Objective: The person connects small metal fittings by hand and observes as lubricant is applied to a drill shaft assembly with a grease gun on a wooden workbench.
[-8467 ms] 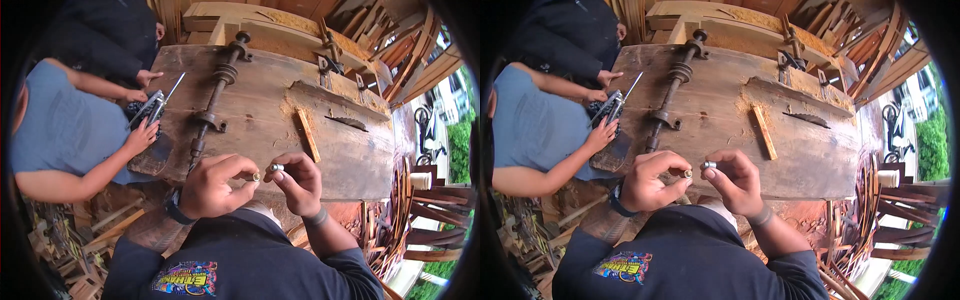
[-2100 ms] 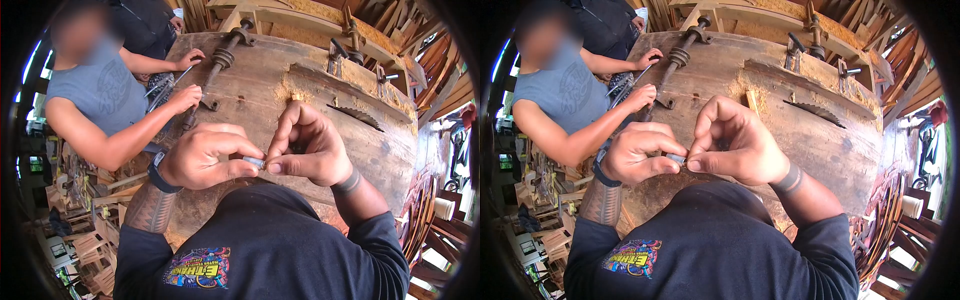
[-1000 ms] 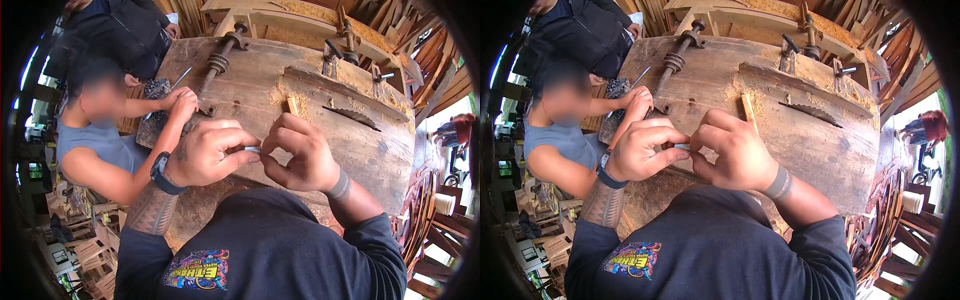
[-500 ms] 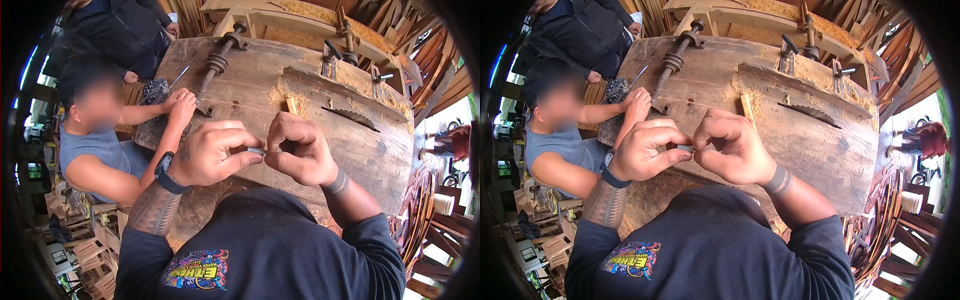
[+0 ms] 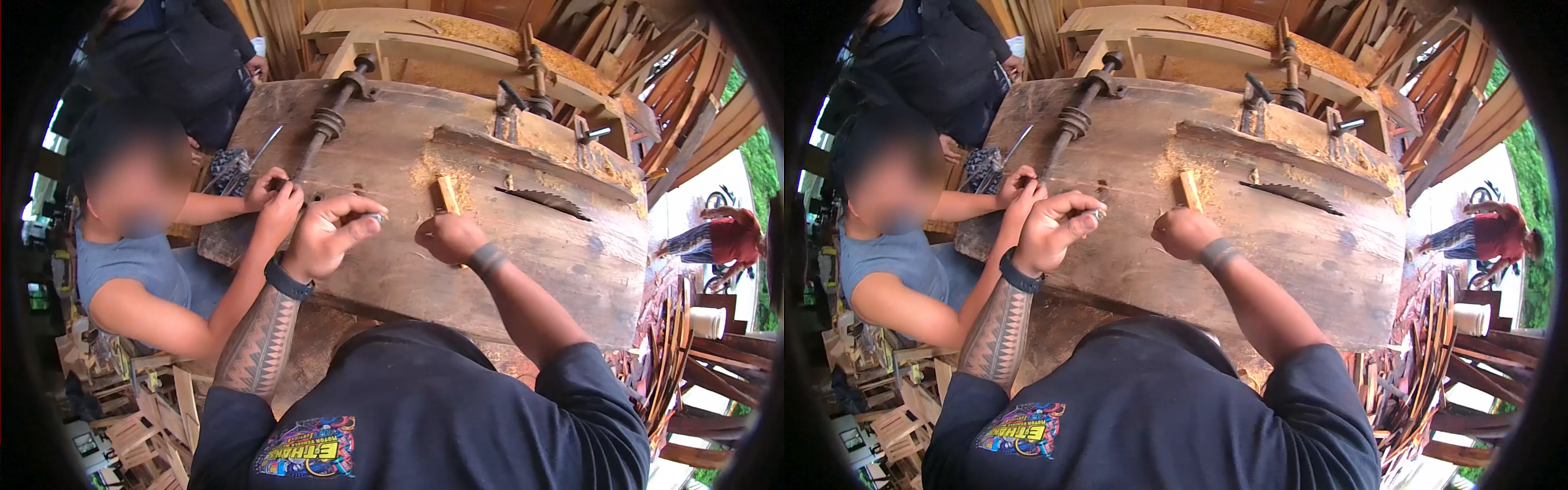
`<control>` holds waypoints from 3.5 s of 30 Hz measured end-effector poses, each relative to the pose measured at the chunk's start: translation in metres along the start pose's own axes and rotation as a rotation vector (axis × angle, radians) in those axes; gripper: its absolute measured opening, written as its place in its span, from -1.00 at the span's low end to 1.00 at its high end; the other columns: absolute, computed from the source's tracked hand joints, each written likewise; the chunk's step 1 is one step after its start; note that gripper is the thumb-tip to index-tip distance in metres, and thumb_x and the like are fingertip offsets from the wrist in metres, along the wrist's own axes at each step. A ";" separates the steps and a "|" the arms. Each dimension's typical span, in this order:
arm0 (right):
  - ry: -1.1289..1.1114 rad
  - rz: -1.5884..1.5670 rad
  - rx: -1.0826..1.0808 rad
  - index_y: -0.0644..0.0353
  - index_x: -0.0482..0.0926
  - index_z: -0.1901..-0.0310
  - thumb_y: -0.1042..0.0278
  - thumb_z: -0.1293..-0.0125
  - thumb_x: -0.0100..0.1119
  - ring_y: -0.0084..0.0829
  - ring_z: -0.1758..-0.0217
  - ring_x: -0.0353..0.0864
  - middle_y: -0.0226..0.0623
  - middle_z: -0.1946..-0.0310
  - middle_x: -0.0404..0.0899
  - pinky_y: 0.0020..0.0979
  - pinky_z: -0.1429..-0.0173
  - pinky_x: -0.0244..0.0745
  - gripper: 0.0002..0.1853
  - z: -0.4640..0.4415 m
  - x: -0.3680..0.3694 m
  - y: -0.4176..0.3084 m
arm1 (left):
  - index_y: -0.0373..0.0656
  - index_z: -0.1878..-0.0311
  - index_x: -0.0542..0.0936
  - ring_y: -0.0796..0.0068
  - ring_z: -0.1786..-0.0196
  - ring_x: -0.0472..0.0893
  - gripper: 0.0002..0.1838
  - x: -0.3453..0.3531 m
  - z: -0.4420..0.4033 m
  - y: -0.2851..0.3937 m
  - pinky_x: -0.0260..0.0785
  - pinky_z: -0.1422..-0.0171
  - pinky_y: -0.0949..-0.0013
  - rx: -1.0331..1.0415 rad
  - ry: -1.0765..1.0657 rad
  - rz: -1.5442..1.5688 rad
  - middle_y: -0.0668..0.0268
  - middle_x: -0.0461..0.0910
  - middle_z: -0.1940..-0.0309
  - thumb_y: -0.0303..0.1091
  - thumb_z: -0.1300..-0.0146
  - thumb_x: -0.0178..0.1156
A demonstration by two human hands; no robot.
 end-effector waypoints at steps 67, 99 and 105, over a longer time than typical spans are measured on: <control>0.405 -0.945 -0.543 0.36 0.65 0.01 0.72 -0.31 0.37 -0.47 -0.05 0.68 -0.22 0.02 0.70 -0.39 -0.17 0.60 -0.76 0.054 -0.124 -0.112 | -0.27 -0.10 0.68 0.56 0.02 0.74 -0.73 0.020 -0.021 -0.015 0.61 -0.14 0.47 0.072 0.036 0.547 0.27 0.78 0.06 -0.59 -0.35 0.38; 0.615 -0.064 -0.607 0.19 0.66 0.11 0.33 -0.38 0.41 -0.22 0.36 0.67 -0.23 0.33 0.66 -0.27 0.28 0.56 -0.83 0.077 -0.124 -0.148 | -0.32 -0.02 0.71 0.57 0.05 0.75 -0.80 0.026 0.002 0.034 0.61 -0.05 0.51 0.238 0.069 0.172 0.23 0.78 0.10 -0.58 -0.36 0.40; 0.450 -0.366 -0.451 0.28 0.59 0.19 0.09 -0.56 0.19 -0.21 0.34 0.59 -0.17 0.36 0.56 -0.27 0.25 0.47 -0.65 0.062 -0.112 -0.124 | -0.34 -0.01 0.72 0.53 0.05 0.76 -0.79 0.025 0.002 0.031 0.62 -0.07 0.48 0.179 0.073 0.161 0.19 0.79 0.10 -0.58 -0.33 0.43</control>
Point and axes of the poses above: each hand's wrist, its own z-axis away from the middle knuckle, its own x-axis out of the palm, y = z × x, the point moved 8 cm from there along -z, towards the middle knuckle
